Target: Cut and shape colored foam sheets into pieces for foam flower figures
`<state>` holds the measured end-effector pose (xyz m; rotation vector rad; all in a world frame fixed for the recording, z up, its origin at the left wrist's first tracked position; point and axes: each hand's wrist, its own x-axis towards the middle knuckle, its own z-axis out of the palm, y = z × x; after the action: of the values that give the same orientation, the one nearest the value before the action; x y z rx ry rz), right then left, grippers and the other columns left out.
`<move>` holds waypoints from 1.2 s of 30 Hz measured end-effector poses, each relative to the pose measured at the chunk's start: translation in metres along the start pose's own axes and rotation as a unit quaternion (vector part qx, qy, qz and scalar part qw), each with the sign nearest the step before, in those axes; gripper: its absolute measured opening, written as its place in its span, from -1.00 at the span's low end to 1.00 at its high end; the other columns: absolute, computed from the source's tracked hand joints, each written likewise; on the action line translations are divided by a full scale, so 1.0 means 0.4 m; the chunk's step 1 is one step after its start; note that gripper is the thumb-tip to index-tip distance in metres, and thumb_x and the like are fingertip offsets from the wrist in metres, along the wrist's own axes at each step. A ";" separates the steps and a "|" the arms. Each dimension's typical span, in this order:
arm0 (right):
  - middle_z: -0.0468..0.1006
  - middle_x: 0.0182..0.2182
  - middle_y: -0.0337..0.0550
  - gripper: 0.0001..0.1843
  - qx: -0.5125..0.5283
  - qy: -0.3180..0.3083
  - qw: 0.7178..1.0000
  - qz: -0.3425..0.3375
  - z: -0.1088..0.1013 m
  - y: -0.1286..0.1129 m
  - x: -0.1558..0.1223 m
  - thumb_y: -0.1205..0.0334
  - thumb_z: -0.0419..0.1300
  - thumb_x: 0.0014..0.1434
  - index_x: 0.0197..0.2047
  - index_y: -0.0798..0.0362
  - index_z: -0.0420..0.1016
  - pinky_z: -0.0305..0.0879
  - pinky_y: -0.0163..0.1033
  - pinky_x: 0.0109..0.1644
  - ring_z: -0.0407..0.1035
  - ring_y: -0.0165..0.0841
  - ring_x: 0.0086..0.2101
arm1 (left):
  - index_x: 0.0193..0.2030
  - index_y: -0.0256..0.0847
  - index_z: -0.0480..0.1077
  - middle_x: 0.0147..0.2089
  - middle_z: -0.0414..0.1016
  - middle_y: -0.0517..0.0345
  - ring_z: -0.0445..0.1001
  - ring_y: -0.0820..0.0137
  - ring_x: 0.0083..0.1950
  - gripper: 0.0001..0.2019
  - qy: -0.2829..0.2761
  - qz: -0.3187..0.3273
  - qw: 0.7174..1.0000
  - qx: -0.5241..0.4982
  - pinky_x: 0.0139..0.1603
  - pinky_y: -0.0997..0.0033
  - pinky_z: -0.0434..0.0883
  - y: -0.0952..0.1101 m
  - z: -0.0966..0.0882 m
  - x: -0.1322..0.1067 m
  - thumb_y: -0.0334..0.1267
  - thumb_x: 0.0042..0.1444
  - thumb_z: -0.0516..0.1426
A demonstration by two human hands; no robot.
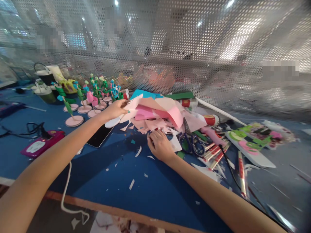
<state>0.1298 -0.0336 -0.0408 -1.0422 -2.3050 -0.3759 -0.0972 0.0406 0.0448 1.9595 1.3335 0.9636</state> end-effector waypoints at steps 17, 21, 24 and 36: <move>0.41 -0.42 -0.04 -0.76 0.217 0.047 0.965 0.138 -0.027 0.000 0.003 0.13 -0.08 0.20 -0.38 0.04 0.28 0.21 -0.07 -0.14 0.26 -0.24 -0.33 | 0.07 -0.16 0.35 0.13 0.39 0.05 0.34 0.30 0.15 -0.68 0.026 0.281 0.954 0.103 0.17 0.20 0.29 0.040 0.020 -0.037 -0.33 0.18 0.01; 0.48 -0.28 -0.03 -0.61 0.538 0.030 0.786 0.301 -0.040 0.022 0.030 -0.09 -0.10 0.15 -0.24 0.01 0.35 0.30 -0.10 -0.19 0.36 -0.25 -0.28 | 0.12 -0.02 0.30 0.19 0.31 0.09 0.25 0.34 0.21 -0.63 -0.081 0.354 0.912 0.191 0.22 0.17 0.23 0.064 0.053 -0.063 -0.39 0.20 -0.02; 0.54 -0.34 -0.06 -0.58 0.701 -0.038 0.632 0.327 -0.051 0.041 0.049 -0.11 -0.07 0.10 -0.29 0.03 0.41 0.32 -0.18 -0.37 0.39 -0.29 -0.40 | 0.15 -0.01 0.27 0.18 0.31 0.05 0.26 0.34 0.19 -0.61 -0.089 0.347 0.909 0.213 0.16 0.20 0.27 0.069 0.070 -0.072 -0.40 0.21 -0.04; 0.59 -0.49 -0.07 -0.73 0.769 -0.061 0.466 0.433 -0.062 0.077 0.048 0.10 -0.01 0.17 -0.32 0.10 0.41 0.43 -0.25 -0.36 0.50 -0.32 -0.44 | 0.22 -0.02 0.16 0.22 0.27 0.02 0.14 0.26 0.27 -0.56 -0.165 0.354 0.832 0.395 0.22 0.18 0.11 0.064 0.085 -0.083 -0.28 0.18 0.03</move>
<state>0.1526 -0.0138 -0.0088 -0.8498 -0.8911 1.8525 -0.0640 -0.0013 0.0372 3.2134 0.8402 0.2812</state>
